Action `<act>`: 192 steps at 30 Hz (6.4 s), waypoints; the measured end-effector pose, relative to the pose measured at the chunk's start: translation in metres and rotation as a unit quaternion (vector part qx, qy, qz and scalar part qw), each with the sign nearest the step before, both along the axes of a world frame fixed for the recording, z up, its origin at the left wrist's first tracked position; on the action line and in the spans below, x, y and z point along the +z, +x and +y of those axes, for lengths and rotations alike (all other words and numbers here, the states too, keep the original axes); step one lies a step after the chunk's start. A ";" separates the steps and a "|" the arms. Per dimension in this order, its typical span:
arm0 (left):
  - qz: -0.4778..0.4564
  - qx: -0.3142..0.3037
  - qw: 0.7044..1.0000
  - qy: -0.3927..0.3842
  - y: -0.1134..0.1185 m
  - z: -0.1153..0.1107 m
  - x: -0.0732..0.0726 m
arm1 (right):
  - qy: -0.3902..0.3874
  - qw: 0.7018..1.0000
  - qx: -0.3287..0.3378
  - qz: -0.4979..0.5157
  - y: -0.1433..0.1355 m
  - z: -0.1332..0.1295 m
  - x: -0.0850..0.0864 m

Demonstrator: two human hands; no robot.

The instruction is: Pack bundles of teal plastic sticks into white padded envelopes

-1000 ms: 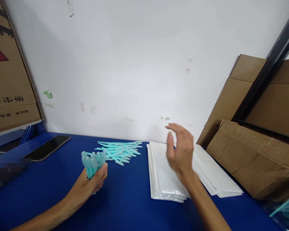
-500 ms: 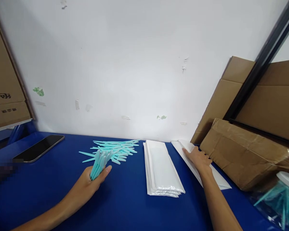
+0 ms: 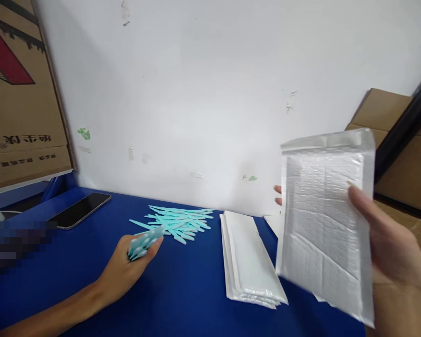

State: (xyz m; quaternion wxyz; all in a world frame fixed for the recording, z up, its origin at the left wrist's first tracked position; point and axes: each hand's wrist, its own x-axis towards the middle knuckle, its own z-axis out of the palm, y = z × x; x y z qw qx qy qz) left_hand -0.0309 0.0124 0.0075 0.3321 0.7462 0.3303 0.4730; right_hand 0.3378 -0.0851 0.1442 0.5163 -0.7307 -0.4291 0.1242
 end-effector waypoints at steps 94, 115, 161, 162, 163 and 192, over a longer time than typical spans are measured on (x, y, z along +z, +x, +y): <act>0.351 0.056 0.745 0.565 -0.050 0.058 0.018 | -0.319 0.477 0.557 0.601 -0.169 0.038 -0.119; 0.513 0.035 0.762 0.393 -0.037 0.046 0.017 | -0.339 0.549 0.534 0.547 -0.170 0.032 -0.131; 0.280 0.007 0.947 0.156 -0.023 0.024 0.018 | -0.150 0.727 0.461 0.487 -0.161 0.016 -0.100; 0.234 -0.020 0.964 0.128 -0.022 0.020 0.020 | -0.151 0.741 0.444 0.480 -0.163 0.017 -0.104; 0.186 -0.051 0.977 0.091 -0.022 0.016 0.022 | -0.150 0.760 0.424 0.469 -0.165 0.017 -0.108; -0.046 -0.196 0.932 -0.303 -0.003 0.001 0.009 | -0.007 0.904 0.327 0.274 -0.173 0.040 -0.135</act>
